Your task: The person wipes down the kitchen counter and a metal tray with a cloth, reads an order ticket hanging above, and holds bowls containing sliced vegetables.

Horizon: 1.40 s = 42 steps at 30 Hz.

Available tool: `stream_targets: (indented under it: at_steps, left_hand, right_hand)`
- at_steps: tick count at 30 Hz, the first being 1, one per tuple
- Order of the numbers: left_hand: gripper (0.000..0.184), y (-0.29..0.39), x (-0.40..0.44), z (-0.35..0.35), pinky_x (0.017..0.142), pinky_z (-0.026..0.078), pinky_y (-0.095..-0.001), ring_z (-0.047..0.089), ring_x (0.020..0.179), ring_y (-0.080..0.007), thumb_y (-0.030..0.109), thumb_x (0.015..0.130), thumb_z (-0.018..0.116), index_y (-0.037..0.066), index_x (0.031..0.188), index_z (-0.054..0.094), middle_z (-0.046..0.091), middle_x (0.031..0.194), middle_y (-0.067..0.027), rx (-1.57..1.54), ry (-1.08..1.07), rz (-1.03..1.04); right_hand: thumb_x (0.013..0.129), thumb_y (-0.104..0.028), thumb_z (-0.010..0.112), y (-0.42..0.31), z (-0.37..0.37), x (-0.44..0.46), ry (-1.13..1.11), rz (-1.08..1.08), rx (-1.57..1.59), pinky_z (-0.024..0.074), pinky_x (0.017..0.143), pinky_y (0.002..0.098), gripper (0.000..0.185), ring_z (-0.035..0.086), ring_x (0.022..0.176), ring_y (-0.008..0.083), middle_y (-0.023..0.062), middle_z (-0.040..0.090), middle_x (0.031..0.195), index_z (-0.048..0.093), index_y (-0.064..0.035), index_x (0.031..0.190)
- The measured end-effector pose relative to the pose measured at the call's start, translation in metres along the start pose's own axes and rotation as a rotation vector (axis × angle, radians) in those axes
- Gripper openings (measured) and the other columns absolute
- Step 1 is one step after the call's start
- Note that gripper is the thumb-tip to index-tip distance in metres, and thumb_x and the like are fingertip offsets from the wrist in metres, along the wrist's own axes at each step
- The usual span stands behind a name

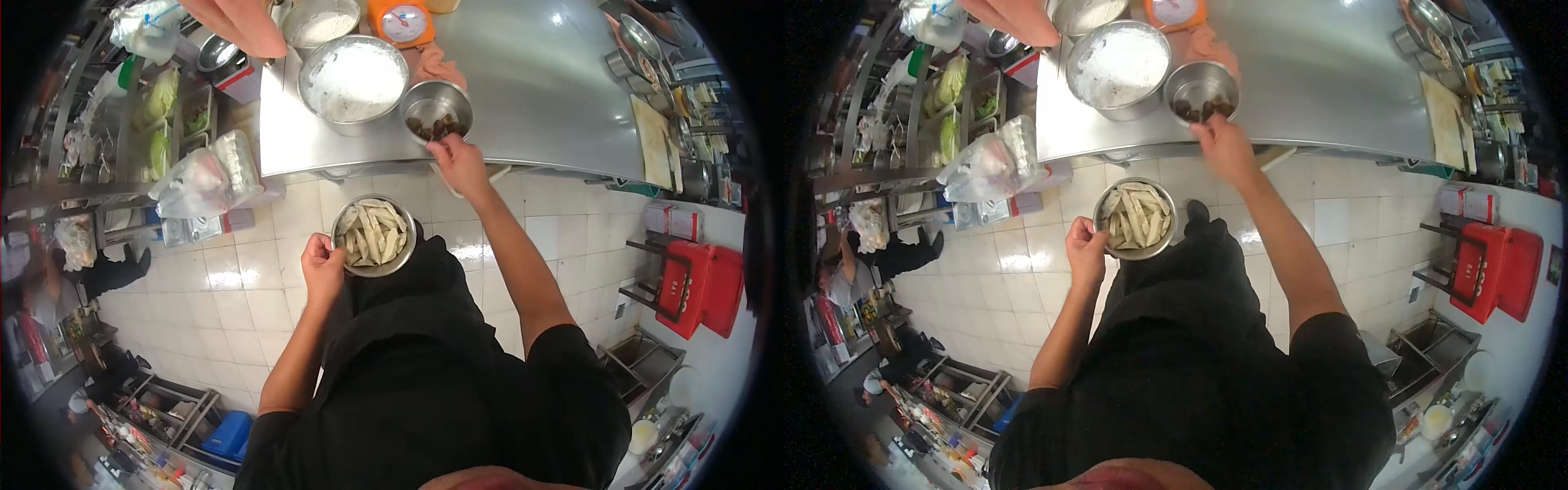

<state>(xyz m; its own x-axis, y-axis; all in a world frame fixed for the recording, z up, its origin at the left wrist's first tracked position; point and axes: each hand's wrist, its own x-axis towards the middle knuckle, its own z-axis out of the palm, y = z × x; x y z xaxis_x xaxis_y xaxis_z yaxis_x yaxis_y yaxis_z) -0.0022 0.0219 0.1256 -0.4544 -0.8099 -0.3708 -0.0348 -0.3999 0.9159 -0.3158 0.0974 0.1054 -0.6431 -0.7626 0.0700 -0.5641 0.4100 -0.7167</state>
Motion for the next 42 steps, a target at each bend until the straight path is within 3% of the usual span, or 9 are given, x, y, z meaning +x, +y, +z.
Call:
stream_targets:
  at_steps: [4, 16, 21, 27, 30, 33, 36, 39, 42]
  left_hand:
    - [0.021, -0.015, 0.008, -0.003, 0.045, 0.045, -0.0227, 0.051, 0.055, -0.0077, -0.007, 0.078, 0.054, 0.010, 0.079, 0.042, 0.052, 0.071, 0.0001, -0.006, -0.023, 0.074]
    - [0.019, 0.061, 0.042, 0.081, 0.039, 0.050, -0.0298, 0.049, 0.047, -0.0120, -0.006, 0.077, 0.053, 0.009, 0.078, 0.041, 0.049, 0.067, -0.0030, -0.215, 0.049, 0.003]
    - [0.019, 0.097, 0.080, 0.133, 0.042, 0.051, -0.0306, 0.048, 0.048, -0.0122, -0.005, 0.078, 0.053, 0.009, 0.079, 0.040, 0.049, 0.067, -0.0040, -0.269, -0.041, 0.043]
    - [0.016, 0.105, 0.133, 0.212, 0.043, 0.052, -0.0312, 0.048, 0.048, -0.0119, -0.003, 0.078, 0.054, 0.008, 0.080, 0.042, 0.049, 0.067, -0.0041, -0.268, -0.115, 0.015]
    - [0.013, 0.089, 0.147, 0.238, 0.044, 0.053, -0.0305, 0.051, 0.051, -0.0119, -0.001, 0.078, 0.057, 0.006, 0.082, 0.046, 0.051, 0.066, -0.0036, -0.221, -0.085, -0.009]
    - [0.015, 0.066, 0.161, 0.246, 0.047, 0.055, -0.0305, 0.053, 0.053, -0.0126, -0.001, 0.079, 0.060, 0.005, 0.084, 0.047, 0.052, 0.067, -0.0035, -0.208, -0.058, -0.014]
    - [0.016, 0.055, 0.167, 0.248, 0.047, 0.055, -0.0306, 0.053, 0.052, -0.0129, -0.001, 0.079, 0.060, 0.005, 0.083, 0.046, 0.053, 0.067, -0.0044, -0.195, 0.004, -0.006]
    - [0.017, 0.042, 0.169, 0.247, 0.045, 0.054, -0.0305, 0.053, 0.050, -0.0132, -0.002, 0.080, 0.060, 0.006, 0.082, 0.044, 0.053, 0.066, -0.0057, -0.187, 0.055, 0.014]
    - [0.018, 0.039, 0.167, 0.247, 0.047, 0.054, -0.0313, 0.053, 0.050, -0.0129, 0.000, 0.083, 0.060, 0.008, 0.084, 0.044, 0.055, 0.067, -0.0056, -0.199, 0.053, 0.051]
  right_hand:
    - [0.091, -0.038, 0.058, 0.060, -0.022, 0.056, 0.180, 0.061, -0.090, 0.0498, 0.062, 0.0470, 0.039, 0.063, 0.071, 0.0417, 0.0225, 0.064, 0.073, 0.059, 0.0007, 0.083]
    - [0.088, -0.034, 0.064, 0.031, -0.014, 0.035, 0.018, -0.040, 0.064, 0.0509, 0.064, 0.0442, 0.032, 0.064, 0.069, 0.0393, 0.0200, 0.066, 0.076, 0.061, -0.0023, 0.093]
    - [0.089, -0.024, 0.063, 0.049, -0.062, 0.041, 0.037, 0.132, 0.164, 0.0524, 0.064, 0.0361, 0.034, 0.068, 0.070, 0.0257, 0.0154, 0.069, 0.083, 0.060, -0.0042, 0.116]
    - [0.088, -0.014, 0.059, 0.094, -0.090, 0.135, 0.409, -0.097, 0.053, 0.0483, 0.092, 0.0335, 0.034, 0.060, 0.109, 0.0261, 0.0126, 0.062, 0.121, 0.060, -0.0082, 0.121]
    - [0.087, -0.018, 0.061, 0.092, -0.096, 0.182, 0.027, -0.195, 0.413, 0.0451, 0.096, 0.0347, 0.031, 0.057, 0.114, 0.0267, 0.0072, 0.060, 0.125, 0.064, -0.0149, 0.117]
    - [0.086, -0.025, 0.061, 0.160, -0.030, 0.226, 0.233, -0.463, -0.338, 0.0431, 0.097, 0.0395, 0.024, 0.057, 0.111, 0.0240, 0.0013, 0.062, 0.119, 0.068, -0.0199, 0.109]
    - [0.085, -0.024, 0.061, 0.159, -0.042, 0.204, 0.340, -0.521, -0.372, 0.0418, 0.097, 0.0425, 0.023, 0.057, 0.108, 0.0237, -0.0011, 0.064, 0.114, 0.068, -0.0224, 0.106]
    - [0.088, -0.030, 0.056, 0.185, -0.073, 0.176, 0.258, -0.177, -0.423, 0.0387, 0.100, 0.0457, 0.029, 0.053, 0.116, 0.0250, 0.0013, 0.060, 0.122, 0.066, -0.0243, 0.114]
    - [0.091, -0.031, 0.053, 0.295, -0.139, 0.154, 0.474, -0.136, -0.541, 0.0503, 0.082, 0.0446, 0.029, 0.062, 0.095, 0.0317, 0.0105, 0.064, 0.108, 0.065, -0.0141, 0.110]
